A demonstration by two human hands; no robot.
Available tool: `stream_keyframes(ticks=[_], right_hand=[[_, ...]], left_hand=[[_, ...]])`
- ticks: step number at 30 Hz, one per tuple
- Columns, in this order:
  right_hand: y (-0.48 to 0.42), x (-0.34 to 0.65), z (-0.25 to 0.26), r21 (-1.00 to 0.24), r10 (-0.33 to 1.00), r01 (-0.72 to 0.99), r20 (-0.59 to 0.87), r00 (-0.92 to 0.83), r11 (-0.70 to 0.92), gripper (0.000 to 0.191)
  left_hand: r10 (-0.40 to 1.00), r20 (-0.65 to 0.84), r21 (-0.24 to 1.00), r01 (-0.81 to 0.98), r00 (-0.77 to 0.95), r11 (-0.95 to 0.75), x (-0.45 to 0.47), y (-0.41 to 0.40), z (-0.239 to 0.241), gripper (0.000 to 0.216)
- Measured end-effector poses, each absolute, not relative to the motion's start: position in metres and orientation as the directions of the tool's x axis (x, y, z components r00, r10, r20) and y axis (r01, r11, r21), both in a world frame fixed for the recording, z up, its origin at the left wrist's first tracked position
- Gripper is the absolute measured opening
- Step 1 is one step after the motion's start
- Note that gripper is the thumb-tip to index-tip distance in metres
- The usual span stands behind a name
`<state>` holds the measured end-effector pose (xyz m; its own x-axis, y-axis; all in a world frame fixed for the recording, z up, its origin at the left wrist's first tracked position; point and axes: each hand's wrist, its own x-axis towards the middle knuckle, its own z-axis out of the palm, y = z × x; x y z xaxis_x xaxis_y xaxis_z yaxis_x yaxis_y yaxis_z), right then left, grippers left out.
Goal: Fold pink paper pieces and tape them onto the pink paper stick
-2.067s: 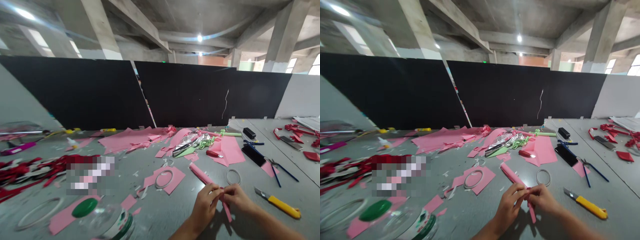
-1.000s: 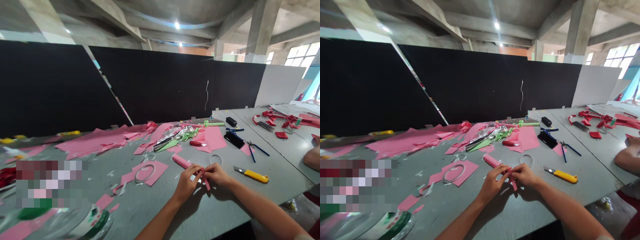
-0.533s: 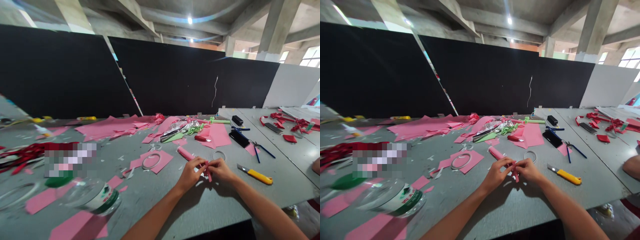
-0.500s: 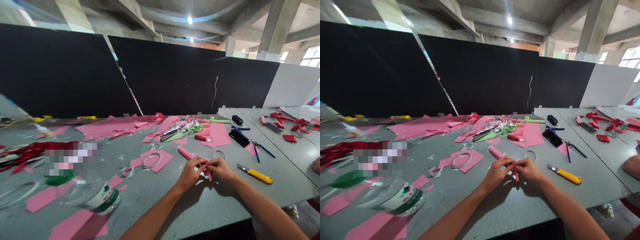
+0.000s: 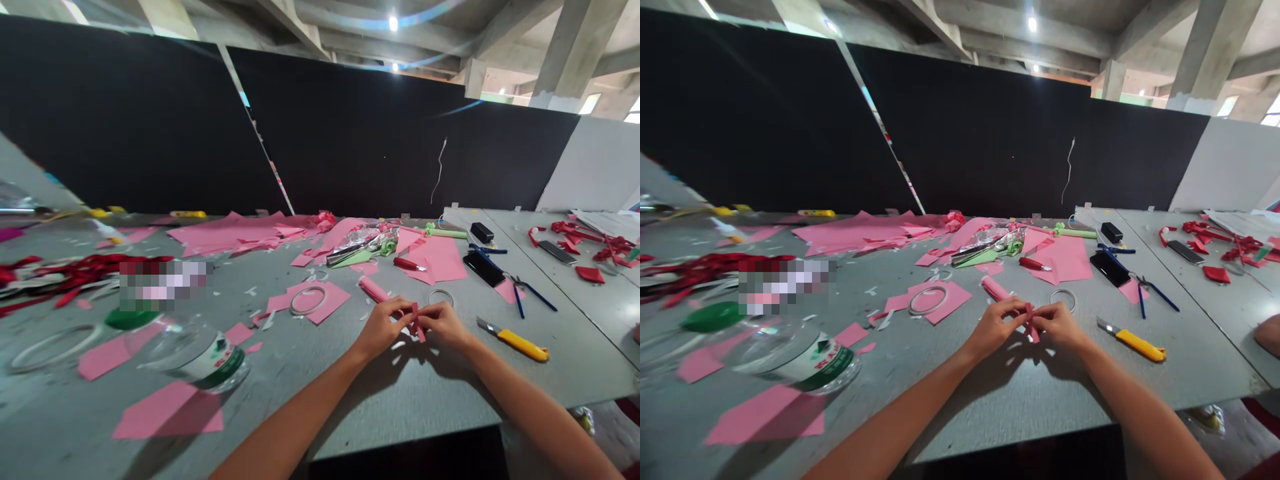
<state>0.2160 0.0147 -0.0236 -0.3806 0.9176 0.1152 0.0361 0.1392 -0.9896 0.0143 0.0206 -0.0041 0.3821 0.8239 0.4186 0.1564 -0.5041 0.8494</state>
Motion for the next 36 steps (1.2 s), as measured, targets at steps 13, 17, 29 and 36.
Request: stream_keyframes(ticks=[13,17,29,36], right_hand=[[0.0146,0.214,-0.0224,-0.998,0.92,0.013,0.056,-0.387,0.067,0.021],[0.0148,0.2148,-0.0226,-0.999,0.927,0.007,0.039,-0.372,0.044,0.02],[0.0165,0.2159,-0.0186,-0.999,0.927,-0.053,0.029,-0.373,0.01,0.022],[0.0206,0.2192,-0.0263,-0.995,0.917,-0.081,-0.016,-0.399,-0.052,0.029]], left_hand=[[0.782,0.484,0.789,0.191,0.392,-0.584,0.0128,0.0208,-0.0051,0.019],[0.777,0.479,0.788,0.19,0.407,-0.586,0.0138,0.0198,-0.0047,0.02],[0.805,0.475,0.815,0.168,0.355,-0.555,0.0152,0.0204,-0.0048,0.014],[0.811,0.463,0.816,0.186,0.357,-0.547,0.0173,0.0204,-0.0058,0.014]])
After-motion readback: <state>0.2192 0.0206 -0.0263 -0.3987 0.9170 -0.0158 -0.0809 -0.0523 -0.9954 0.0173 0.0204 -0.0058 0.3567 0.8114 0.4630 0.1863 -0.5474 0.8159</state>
